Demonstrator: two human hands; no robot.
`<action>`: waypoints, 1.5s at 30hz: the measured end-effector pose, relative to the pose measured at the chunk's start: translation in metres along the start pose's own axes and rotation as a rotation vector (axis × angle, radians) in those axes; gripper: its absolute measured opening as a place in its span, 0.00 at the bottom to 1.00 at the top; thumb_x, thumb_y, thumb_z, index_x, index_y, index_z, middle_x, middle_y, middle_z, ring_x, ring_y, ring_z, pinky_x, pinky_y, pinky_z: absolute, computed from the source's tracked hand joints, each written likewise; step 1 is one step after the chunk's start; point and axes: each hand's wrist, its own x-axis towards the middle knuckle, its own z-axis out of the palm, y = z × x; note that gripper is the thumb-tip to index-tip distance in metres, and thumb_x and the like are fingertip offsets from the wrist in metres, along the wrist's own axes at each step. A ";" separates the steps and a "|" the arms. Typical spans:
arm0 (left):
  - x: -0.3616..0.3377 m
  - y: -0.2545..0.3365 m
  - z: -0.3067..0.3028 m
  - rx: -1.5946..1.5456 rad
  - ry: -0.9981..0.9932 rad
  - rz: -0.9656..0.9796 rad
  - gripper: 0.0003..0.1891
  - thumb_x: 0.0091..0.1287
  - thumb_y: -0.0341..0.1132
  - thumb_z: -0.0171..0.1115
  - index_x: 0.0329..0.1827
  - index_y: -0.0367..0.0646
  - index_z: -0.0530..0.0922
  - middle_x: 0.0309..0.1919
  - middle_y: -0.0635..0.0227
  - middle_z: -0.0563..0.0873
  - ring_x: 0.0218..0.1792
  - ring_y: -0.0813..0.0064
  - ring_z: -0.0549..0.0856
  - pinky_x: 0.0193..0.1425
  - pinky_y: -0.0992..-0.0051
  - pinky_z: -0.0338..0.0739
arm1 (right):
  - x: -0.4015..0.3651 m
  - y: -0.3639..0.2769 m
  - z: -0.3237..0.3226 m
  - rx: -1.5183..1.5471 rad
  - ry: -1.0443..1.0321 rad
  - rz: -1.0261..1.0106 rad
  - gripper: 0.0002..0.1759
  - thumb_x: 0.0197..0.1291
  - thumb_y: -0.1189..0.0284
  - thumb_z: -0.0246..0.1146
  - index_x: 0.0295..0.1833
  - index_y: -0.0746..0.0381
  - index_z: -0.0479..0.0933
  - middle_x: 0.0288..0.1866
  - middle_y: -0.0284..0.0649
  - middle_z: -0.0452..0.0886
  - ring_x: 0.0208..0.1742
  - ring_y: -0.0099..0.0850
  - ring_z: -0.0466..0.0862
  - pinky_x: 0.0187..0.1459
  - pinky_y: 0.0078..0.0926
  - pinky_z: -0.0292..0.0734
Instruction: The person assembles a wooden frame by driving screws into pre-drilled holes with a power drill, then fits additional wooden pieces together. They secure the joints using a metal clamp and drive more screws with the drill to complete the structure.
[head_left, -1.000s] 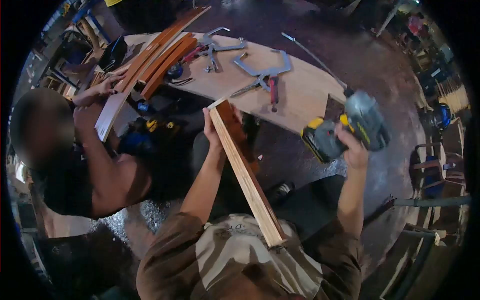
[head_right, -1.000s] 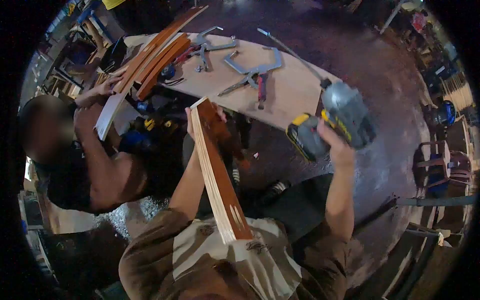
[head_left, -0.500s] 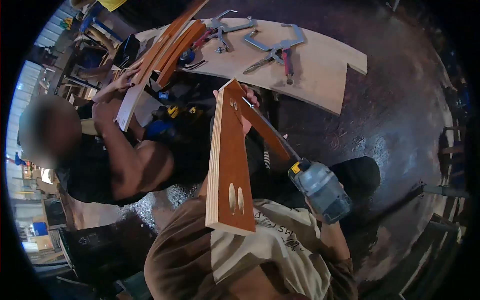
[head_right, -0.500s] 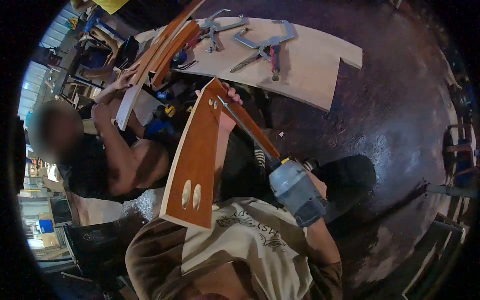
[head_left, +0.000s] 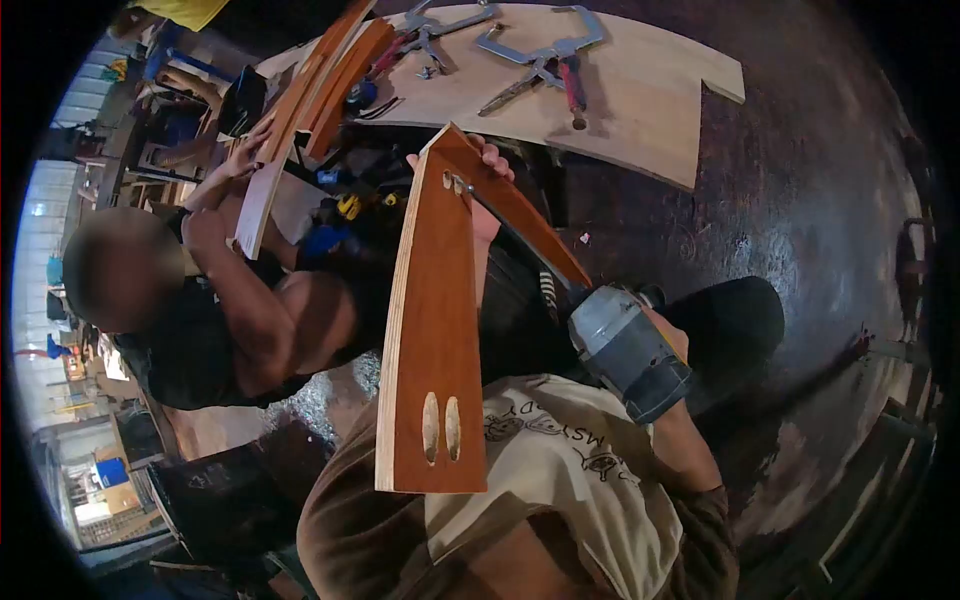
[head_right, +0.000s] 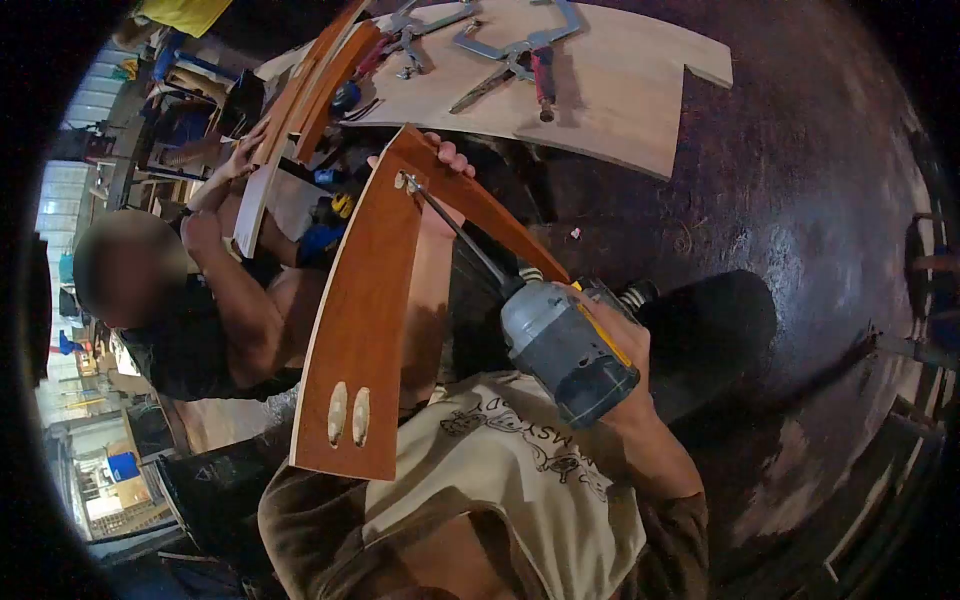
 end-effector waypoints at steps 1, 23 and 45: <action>0.001 0.001 -0.003 0.007 -0.066 -0.007 0.44 0.69 0.75 0.45 0.60 0.36 0.75 0.43 0.57 0.81 0.47 0.59 0.80 0.57 0.58 0.76 | 0.002 -0.005 -0.001 -0.038 -0.008 -0.029 0.30 0.50 0.75 0.74 0.60 0.71 0.79 0.52 0.50 0.88 0.48 0.36 0.90 0.52 0.29 0.83; 0.001 -0.002 -0.007 0.081 -0.065 -0.007 0.48 0.68 0.78 0.42 0.59 0.33 0.74 0.40 0.55 0.79 0.42 0.62 0.77 0.53 0.61 0.73 | 0.014 -0.038 -0.013 -0.167 -0.066 -0.040 0.41 0.41 0.67 0.76 0.68 0.61 0.78 0.40 0.45 0.86 0.36 0.40 0.87 0.44 0.33 0.80; 0.006 0.005 -0.011 0.171 -0.146 -0.069 0.48 0.68 0.77 0.44 0.60 0.33 0.73 0.45 0.53 0.80 0.47 0.58 0.78 0.58 0.59 0.72 | 0.013 -0.075 -0.021 -0.414 -0.106 -0.034 0.42 0.42 0.61 0.75 0.69 0.55 0.78 0.27 0.38 0.74 0.26 0.36 0.80 0.33 0.34 0.76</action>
